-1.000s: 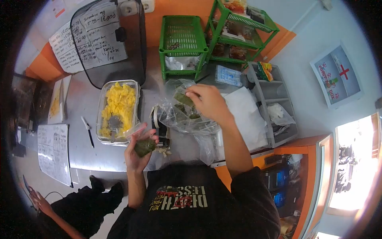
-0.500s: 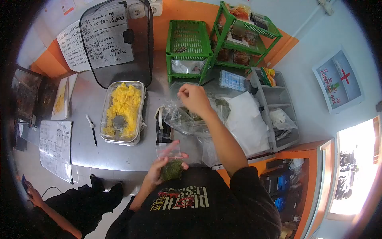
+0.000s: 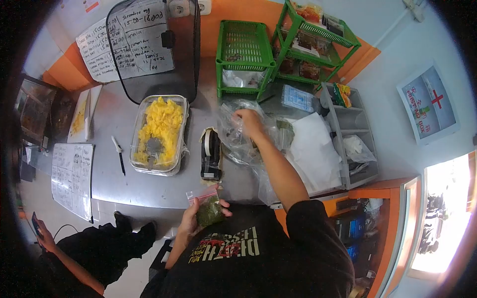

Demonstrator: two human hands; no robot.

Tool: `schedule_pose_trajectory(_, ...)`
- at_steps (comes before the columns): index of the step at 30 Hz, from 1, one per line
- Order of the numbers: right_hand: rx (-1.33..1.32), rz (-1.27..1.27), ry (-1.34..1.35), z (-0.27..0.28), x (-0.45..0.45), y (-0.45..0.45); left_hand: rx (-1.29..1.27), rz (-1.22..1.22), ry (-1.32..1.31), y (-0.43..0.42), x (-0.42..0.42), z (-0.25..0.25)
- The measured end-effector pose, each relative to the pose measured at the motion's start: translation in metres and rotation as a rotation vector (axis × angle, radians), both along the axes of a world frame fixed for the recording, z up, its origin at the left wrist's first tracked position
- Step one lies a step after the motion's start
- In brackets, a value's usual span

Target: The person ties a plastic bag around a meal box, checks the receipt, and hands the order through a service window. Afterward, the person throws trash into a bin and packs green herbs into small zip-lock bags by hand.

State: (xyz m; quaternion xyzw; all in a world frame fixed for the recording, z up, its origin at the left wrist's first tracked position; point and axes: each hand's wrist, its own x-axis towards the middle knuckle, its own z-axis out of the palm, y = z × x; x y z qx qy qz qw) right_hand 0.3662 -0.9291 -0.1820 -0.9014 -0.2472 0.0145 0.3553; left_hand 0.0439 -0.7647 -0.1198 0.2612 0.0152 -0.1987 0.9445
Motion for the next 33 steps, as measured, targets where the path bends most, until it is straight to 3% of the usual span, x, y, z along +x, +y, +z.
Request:
schedule_pose_trajectory(3,0.059,-0.011,0.138,0.053,-0.017,-0.014,-0.045,0.093,-0.024,0.005,0.010,-0.001)
schedule_pose_trajectory(6,0.191,-0.041,0.103,0.101,-0.035,-0.034,-0.081,0.209,-0.081,0.012,0.026,-0.006)
schedule_pose_trajectory(9,0.430,-0.023,0.256,0.157,-0.064,-0.042,-0.043,0.333,-0.128,0.021,0.046,0.009)
schedule_pose_trajectory(12,0.395,0.141,0.243,0.199,-0.097,-0.043,-0.052,0.327,-0.113,0.025,0.067,0.009)
schedule_pose_trajectory(14,0.458,0.226,0.445,0.212,-0.121,-0.037,-0.035,0.304,-0.104,0.021,0.077,0.010)
schedule_pose_trajectory(15,0.486,0.269,0.547,0.213,-0.131,-0.031,-0.051,0.301,-0.082,0.017,0.080,0.007)
schedule_pose_trajectory(17,0.202,0.313,0.281,0.197,-0.151,-0.011,-0.147,0.350,-0.003,0.000,0.081,0.012)
schedule_pose_trajectory(20,0.143,0.331,-0.188,0.165,-0.157,0.002,-0.373,0.230,-0.096,-0.020,0.068,0.020)
schedule_pose_trajectory(21,0.272,0.132,-0.057,0.156,-0.153,0.002,-0.296,0.157,-0.104,-0.017,0.060,0.005)
schedule_pose_trajectory(23,0.255,-0.053,0.071,0.139,-0.113,-0.009,-0.228,0.077,-0.043,-0.022,0.041,-0.004)
schedule_pose_trajectory(26,-0.061,0.009,0.116,0.075,-0.043,-0.044,-0.241,-0.064,-0.001,-0.022,0.021,-0.005)
schedule_pose_trajectory(29,-0.516,0.029,0.066,0.055,-0.026,-0.058,-0.205,-0.149,-0.013,-0.009,0.015,-0.007)
schedule_pose_trajectory(33,-0.507,0.185,0.057,0.038,-0.017,-0.071,-0.214,-0.047,-0.068,-0.012,0.007,-0.019)
